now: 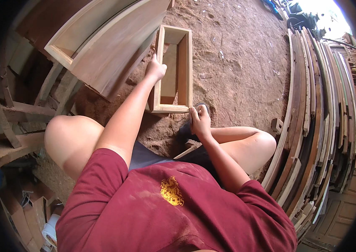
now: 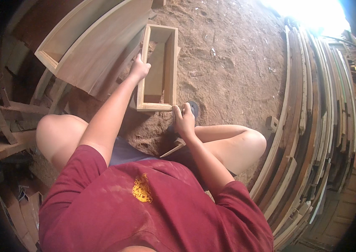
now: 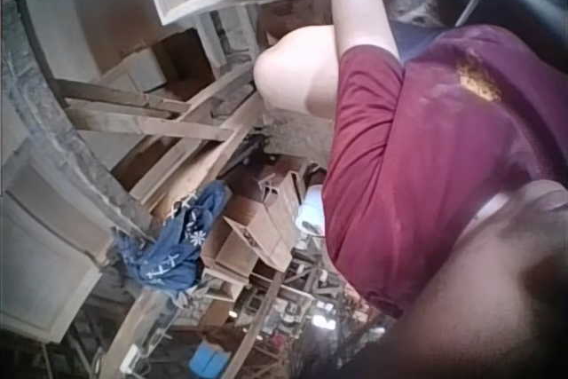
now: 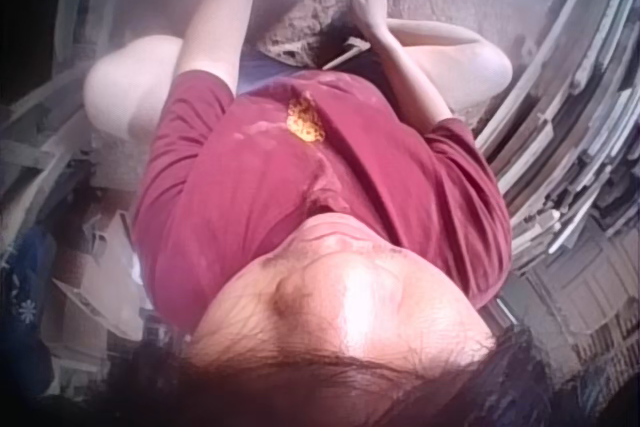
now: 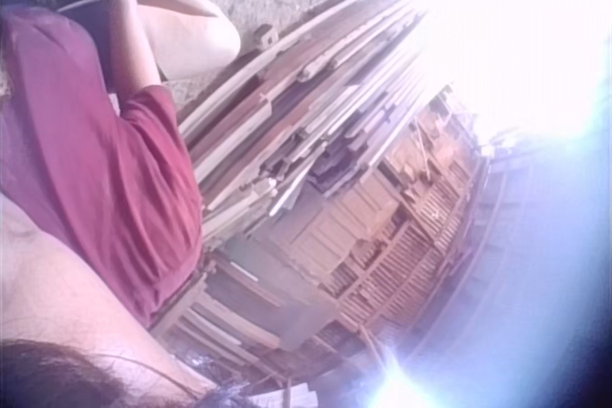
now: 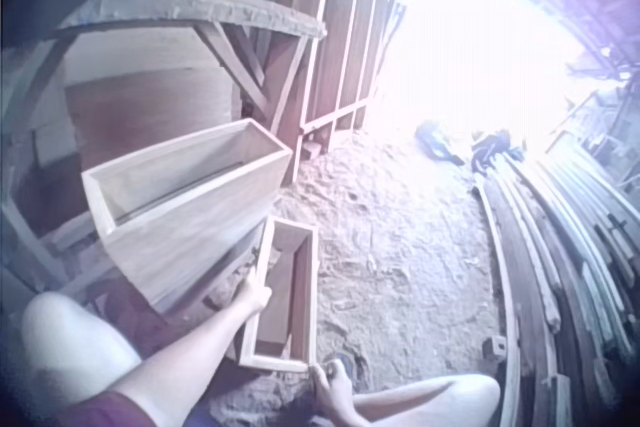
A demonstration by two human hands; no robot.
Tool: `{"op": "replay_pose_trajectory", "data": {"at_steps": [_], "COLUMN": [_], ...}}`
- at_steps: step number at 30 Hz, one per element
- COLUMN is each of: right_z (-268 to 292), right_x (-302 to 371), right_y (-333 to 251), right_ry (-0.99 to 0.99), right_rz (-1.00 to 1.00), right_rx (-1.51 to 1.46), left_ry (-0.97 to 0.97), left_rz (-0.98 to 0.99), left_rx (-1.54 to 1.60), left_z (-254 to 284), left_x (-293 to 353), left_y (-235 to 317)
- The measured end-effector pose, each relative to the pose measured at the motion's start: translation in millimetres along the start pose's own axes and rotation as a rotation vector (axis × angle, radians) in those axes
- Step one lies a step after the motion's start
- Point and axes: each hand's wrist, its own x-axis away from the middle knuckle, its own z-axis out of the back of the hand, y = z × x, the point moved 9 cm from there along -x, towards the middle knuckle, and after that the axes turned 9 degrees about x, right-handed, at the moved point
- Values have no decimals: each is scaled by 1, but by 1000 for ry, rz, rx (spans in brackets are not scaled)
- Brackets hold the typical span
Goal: The person sits on the ground and assembles a small rectangular wooden frame by hand. They repeatedly fit and adjust the wooden pieces together, occasionally using a small sanding block to smooth the edges. The person works on the frame continuously, aligning the corners and ensuring a snug fit.
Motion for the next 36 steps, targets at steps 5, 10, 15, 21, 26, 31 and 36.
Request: {"op": "replay_pose_trajectory", "data": {"at_steps": [5, 10, 15, 21, 26, 31, 36], "right_z": [9, 13, 12, 6, 8, 12, 1], "right_x": [-32, -15, -8, -60, -26, -11, -82], "right_y": [-27, -22, -24, -49, -33, -24, -44], "right_ry": [41, -80, -156, -59, -132, -224, -126], "right_rz": [75, 34, -18, 85, 124, -32, 18], "right_rx": [81, 131, 86, 144, 196, 161, 156], "left_ry": [-23, -33, -18, -75, -79, -54, -31], "left_rz": [13, 5, 15, 25, -15, -8, 11], "left_rx": [34, 72, 54, 100, 152, 164, 92], "left_z": [1, -1, -2, -4, -4, -1, -1], "left_x": [5, 6, -5, -2, -2, 8, 0], "left_y": [9, 6, -4, 2, -1, 12, 2]}}
